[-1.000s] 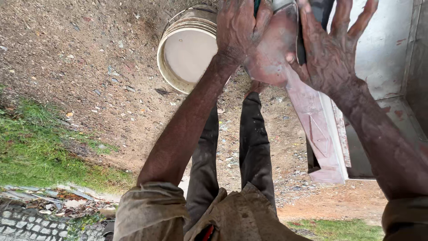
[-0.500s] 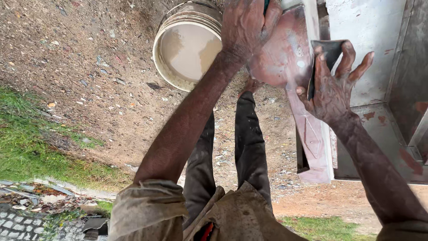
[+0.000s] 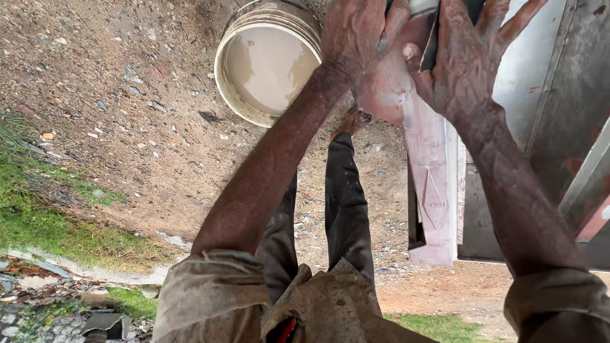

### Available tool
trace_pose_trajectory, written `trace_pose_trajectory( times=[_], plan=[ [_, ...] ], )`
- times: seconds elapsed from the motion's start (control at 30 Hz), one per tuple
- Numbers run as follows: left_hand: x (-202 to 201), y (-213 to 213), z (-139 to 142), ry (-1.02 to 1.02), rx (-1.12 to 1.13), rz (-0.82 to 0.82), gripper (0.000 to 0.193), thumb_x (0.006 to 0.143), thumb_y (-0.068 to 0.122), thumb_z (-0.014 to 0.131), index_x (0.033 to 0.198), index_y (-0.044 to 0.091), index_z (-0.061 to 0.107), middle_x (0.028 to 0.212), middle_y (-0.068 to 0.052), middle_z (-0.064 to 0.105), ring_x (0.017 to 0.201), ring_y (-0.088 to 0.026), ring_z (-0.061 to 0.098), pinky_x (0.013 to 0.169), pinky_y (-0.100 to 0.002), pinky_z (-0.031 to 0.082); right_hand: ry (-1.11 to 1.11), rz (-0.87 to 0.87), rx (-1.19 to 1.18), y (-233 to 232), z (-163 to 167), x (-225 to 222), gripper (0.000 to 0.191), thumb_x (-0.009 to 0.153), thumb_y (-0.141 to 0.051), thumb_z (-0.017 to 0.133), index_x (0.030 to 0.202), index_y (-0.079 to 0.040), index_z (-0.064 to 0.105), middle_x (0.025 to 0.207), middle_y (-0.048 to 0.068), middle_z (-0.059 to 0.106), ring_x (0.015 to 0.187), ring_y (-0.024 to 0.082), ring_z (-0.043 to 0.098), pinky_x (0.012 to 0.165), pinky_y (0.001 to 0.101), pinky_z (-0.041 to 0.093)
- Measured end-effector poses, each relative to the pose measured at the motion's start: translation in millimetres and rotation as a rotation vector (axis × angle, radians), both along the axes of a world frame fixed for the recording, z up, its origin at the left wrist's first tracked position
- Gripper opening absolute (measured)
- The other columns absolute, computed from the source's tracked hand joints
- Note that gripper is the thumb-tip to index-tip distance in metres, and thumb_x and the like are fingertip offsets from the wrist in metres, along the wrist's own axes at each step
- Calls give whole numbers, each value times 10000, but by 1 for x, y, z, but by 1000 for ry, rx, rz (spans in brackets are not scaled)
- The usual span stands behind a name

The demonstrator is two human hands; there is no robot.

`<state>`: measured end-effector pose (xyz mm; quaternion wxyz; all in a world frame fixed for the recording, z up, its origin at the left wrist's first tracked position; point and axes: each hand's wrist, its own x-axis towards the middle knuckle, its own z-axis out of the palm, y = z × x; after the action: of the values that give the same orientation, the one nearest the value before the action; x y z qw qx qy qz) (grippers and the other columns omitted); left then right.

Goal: The person sands a reddish metal frame using a sanding block and a green cloth. They repeatedly wipe the frame's edges and surfaces, occasionally dipping the cloth into a bucket of liquid.

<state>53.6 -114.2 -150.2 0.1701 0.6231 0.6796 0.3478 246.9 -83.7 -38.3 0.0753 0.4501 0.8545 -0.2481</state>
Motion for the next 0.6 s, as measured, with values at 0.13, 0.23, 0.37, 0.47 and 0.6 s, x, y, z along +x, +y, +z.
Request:
trace_pose_trajectory(
  times=[0.13, 0.23, 0.37, 0.47, 0.6],
  plan=[
    [-1, 3, -2, -62, 85, 2, 195, 1014, 292, 684, 1029, 97, 680, 795, -80, 652, 689, -253, 644, 609, -446, 530, 160, -77, 39, -28, 14, 28, 601, 1126, -384, 463, 1604, -21, 455, 1585, 319, 330, 1525, 469, 210, 1183, 783, -7],
    [-1, 2, -4, -12, 113, -22, 192, 1017, 286, 674, 1054, 98, 660, 861, -64, 658, 746, -243, 662, 659, -449, 550, 283, -35, -146, -51, 31, 67, 461, 1141, -19, 509, 1599, -3, 458, 1626, 202, 506, 1556, 429, 423, 1284, 624, 306],
    [-1, 0, -5, -41, 54, 35, 225, 1001, 308, 702, 1067, 95, 672, 884, -71, 670, 766, -239, 681, 660, -424, 566, 293, 13, -11, -31, 36, 108, 490, 1144, 124, 498, 1619, 3, 472, 1673, 214, 466, 1551, 413, 446, 1300, 538, 411],
    [0, 3, -5, 65, 90, -11, 235, 1018, 299, 700, 1104, 84, 662, 972, -72, 682, 870, -247, 683, 739, -424, 576, 207, 223, 95, 20, 29, 90, 462, 1157, 41, 578, 1604, 55, 464, 1683, 261, 403, 1558, 474, 332, 1291, 630, 330],
    [4, 6, -4, 37, -1, 18, 338, 952, 342, 720, 1125, 54, 684, 962, -115, 689, 824, -226, 673, 699, -421, 570, -138, 571, 86, 70, 25, 26, 491, 1152, -36, 562, 1605, 79, 411, 1747, 259, 357, 1643, 487, 253, 1265, 737, 183]
  ],
)
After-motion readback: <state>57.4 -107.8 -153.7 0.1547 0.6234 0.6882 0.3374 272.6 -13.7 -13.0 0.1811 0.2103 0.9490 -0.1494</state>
